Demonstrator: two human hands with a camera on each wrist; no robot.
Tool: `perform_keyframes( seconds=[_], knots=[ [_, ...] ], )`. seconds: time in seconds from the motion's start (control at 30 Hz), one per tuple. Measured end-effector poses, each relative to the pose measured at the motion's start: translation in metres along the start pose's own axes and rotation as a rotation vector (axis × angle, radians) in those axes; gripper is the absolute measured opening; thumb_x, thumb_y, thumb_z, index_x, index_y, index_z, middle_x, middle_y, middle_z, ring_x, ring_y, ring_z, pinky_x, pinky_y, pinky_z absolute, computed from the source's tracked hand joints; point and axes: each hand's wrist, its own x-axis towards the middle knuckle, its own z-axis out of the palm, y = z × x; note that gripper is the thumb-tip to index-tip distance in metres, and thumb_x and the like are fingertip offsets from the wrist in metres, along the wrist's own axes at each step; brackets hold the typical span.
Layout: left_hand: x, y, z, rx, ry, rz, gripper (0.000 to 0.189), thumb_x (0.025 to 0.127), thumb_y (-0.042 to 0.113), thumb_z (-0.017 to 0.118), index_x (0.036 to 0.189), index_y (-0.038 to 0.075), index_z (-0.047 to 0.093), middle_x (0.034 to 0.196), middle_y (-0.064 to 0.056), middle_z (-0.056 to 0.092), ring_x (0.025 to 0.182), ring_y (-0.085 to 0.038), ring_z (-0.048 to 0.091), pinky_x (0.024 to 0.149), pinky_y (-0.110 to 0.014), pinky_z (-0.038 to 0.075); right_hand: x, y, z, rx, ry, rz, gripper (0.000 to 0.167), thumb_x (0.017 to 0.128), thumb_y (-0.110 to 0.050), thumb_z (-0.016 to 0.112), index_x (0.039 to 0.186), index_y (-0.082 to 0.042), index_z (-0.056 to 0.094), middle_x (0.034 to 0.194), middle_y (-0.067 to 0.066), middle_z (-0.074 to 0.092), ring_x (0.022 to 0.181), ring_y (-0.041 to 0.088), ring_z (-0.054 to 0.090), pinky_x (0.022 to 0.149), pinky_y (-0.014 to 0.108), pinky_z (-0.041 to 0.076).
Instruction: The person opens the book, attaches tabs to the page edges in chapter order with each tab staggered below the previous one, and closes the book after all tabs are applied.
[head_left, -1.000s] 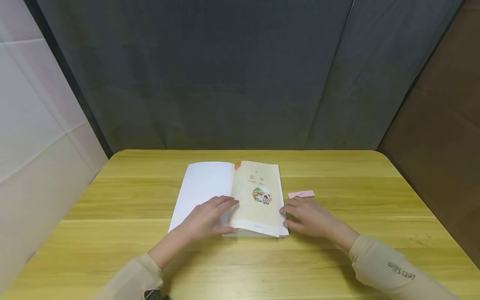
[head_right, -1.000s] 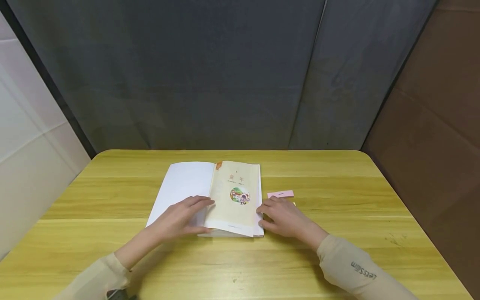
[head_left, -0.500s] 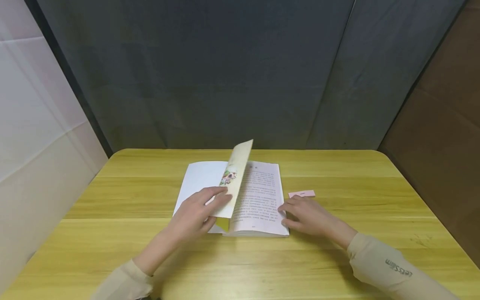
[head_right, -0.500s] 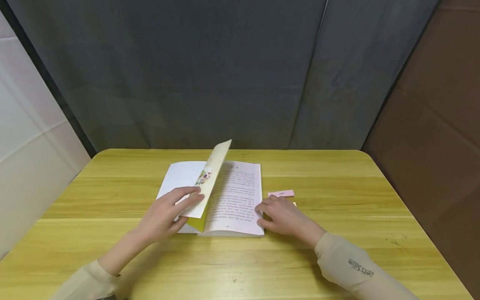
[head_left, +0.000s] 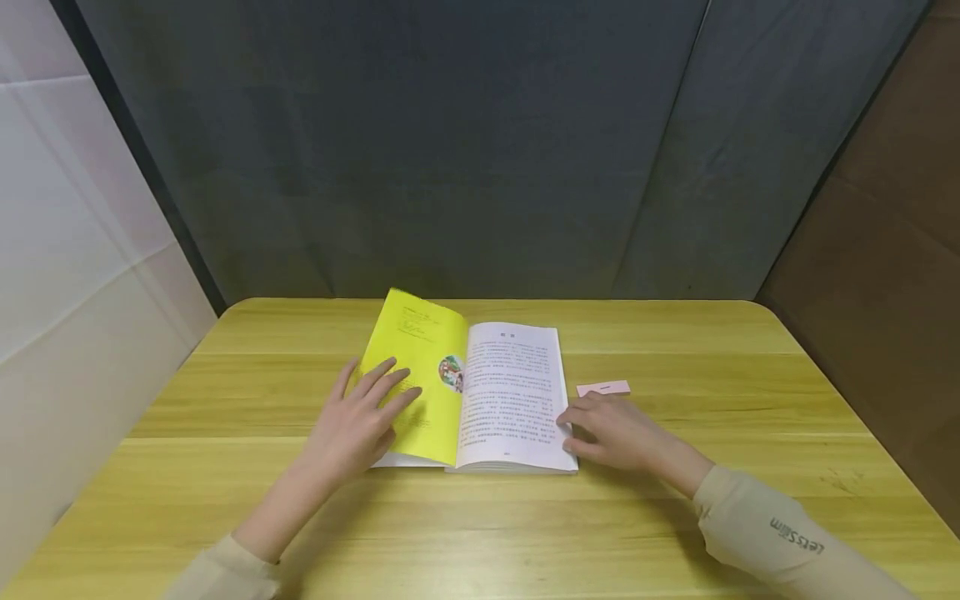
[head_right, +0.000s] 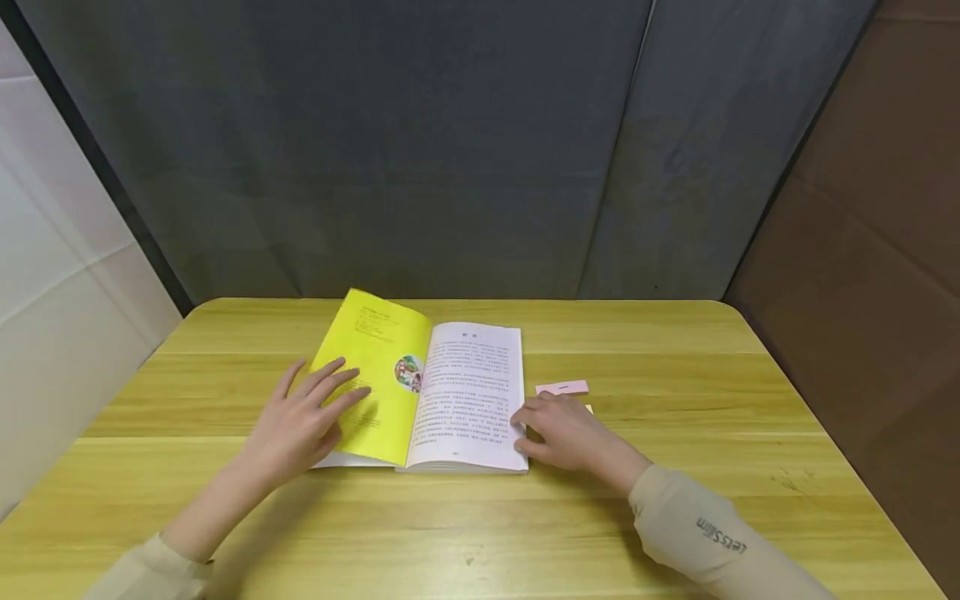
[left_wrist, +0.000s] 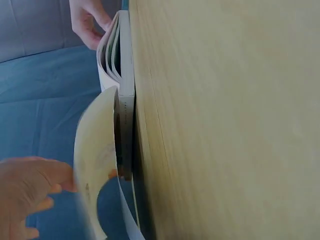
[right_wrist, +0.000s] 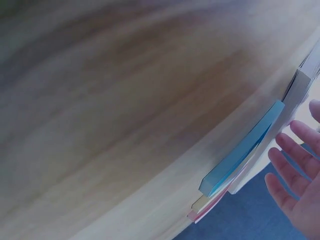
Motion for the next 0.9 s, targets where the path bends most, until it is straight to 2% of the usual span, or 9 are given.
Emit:
perform_keyframes(
  seconds=[0.1, 0.2, 0.43, 0.63, 0.7, 0.8, 0.9],
  knots=[
    [-0.002, 0.001, 0.003, 0.005, -0.034, -0.035, 0.048, 0.062, 0.005, 0.062, 0.109, 0.013, 0.060, 0.113, -0.012, 0.054, 0.112, -0.031, 0.043, 0.094, -0.056, 0.019, 0.000, 0.001, 0.000, 0.001, -0.002, 0.008, 0.026, 0.082, -0.028, 0.059, 0.101, -0.010, 0.062, 0.098, -0.001, 0.059, 0.092, 0.017, 0.052, 0.085, 0.038, 0.039],
    [-0.002, 0.005, 0.009, -0.041, -0.081, -0.056, 0.043, 0.064, 0.010, 0.065, 0.107, 0.012, 0.060, 0.109, -0.010, 0.055, 0.107, -0.029, 0.048, 0.092, -0.054, 0.026, -0.001, 0.001, 0.000, 0.002, -0.011, 0.018, 0.026, 0.082, -0.029, 0.058, 0.101, -0.011, 0.062, 0.098, -0.001, 0.059, 0.093, 0.016, 0.052, 0.088, 0.037, 0.037],
    [0.010, 0.027, 0.025, -0.275, -0.151, 0.013, 0.039, 0.069, 0.008, 0.063, 0.107, 0.007, 0.059, 0.109, -0.012, 0.056, 0.100, -0.027, 0.052, 0.083, -0.041, 0.041, -0.001, 0.000, -0.001, 0.001, -0.007, 0.001, 0.027, 0.082, -0.027, 0.059, 0.101, -0.009, 0.062, 0.097, 0.001, 0.058, 0.091, 0.018, 0.052, 0.084, 0.038, 0.039],
    [0.020, 0.042, 0.031, -0.369, -0.217, 0.002, 0.035, 0.075, 0.011, 0.058, 0.110, 0.009, 0.057, 0.112, -0.007, 0.054, 0.101, -0.022, 0.052, 0.079, -0.034, 0.044, 0.000, -0.002, -0.001, 0.006, -0.003, -0.009, 0.027, 0.082, -0.026, 0.059, 0.100, -0.007, 0.062, 0.097, 0.001, 0.058, 0.091, 0.018, 0.052, 0.082, 0.037, 0.040],
    [0.022, 0.045, 0.032, -0.374, -0.222, -0.006, 0.033, 0.079, 0.015, 0.057, 0.111, 0.009, 0.058, 0.113, -0.006, 0.054, 0.102, -0.021, 0.052, 0.078, -0.034, 0.045, 0.001, -0.002, -0.001, 0.006, -0.002, -0.012, 0.027, 0.082, -0.025, 0.059, 0.100, -0.006, 0.062, 0.096, 0.002, 0.058, 0.090, 0.018, 0.052, 0.081, 0.037, 0.040],
    [0.024, 0.048, 0.035, -0.367, -0.230, -0.022, 0.038, 0.084, 0.031, 0.055, 0.115, 0.009, 0.056, 0.114, -0.006, 0.054, 0.103, -0.020, 0.051, 0.078, -0.034, 0.044, 0.001, -0.002, -0.001, 0.003, 0.006, -0.014, 0.026, 0.081, -0.025, 0.060, 0.100, -0.007, 0.062, 0.096, 0.002, 0.058, 0.090, 0.018, 0.052, 0.081, 0.037, 0.040],
    [0.026, 0.051, 0.036, -0.355, -0.252, -0.045, 0.053, 0.081, 0.048, 0.054, 0.119, 0.011, 0.053, 0.118, -0.006, 0.052, 0.106, -0.021, 0.049, 0.076, -0.036, 0.045, 0.000, -0.002, 0.001, -0.002, 0.023, -0.017, 0.027, 0.081, -0.025, 0.060, 0.100, -0.007, 0.062, 0.096, 0.001, 0.058, 0.090, 0.018, 0.052, 0.081, 0.037, 0.040]
  ],
)
